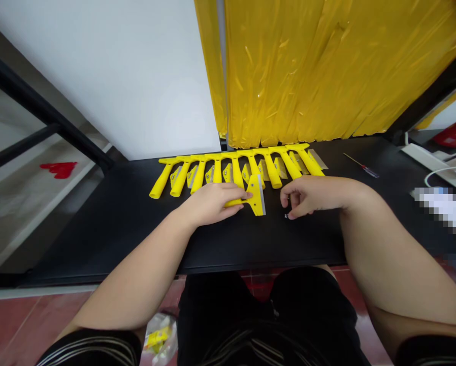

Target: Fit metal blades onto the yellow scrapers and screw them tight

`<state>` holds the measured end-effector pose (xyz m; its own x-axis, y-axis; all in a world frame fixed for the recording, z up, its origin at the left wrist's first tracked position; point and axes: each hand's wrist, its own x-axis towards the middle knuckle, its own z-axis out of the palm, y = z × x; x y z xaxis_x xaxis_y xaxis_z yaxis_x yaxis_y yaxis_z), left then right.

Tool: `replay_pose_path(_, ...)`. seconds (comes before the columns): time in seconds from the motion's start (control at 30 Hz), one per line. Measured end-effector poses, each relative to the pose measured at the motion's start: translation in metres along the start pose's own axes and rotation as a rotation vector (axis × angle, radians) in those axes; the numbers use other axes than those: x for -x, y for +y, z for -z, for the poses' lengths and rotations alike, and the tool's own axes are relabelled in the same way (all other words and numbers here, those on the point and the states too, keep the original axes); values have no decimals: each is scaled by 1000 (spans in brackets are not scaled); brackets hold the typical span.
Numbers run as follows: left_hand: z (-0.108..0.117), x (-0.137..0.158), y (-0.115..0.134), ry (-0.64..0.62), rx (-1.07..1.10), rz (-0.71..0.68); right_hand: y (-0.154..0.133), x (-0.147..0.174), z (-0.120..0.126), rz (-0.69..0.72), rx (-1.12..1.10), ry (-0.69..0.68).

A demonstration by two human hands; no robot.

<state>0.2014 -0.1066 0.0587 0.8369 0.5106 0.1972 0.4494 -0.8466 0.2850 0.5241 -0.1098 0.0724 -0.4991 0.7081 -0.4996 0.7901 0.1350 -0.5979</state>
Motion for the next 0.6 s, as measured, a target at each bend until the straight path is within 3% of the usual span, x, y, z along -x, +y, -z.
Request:
replay_pose_path(0.2, -2, 0, -2, -3, 37, 5, -7, -10, -12, -57, 77, 0)
replay_pose_path(0.37, -2, -1, -2, 3, 48, -2, 0, -16, -11, -65, 124, 60)
replay_pose_path(0.6, -3, -1, -2, 4, 69, -11, 0, -13, -11, -42, 209, 24)
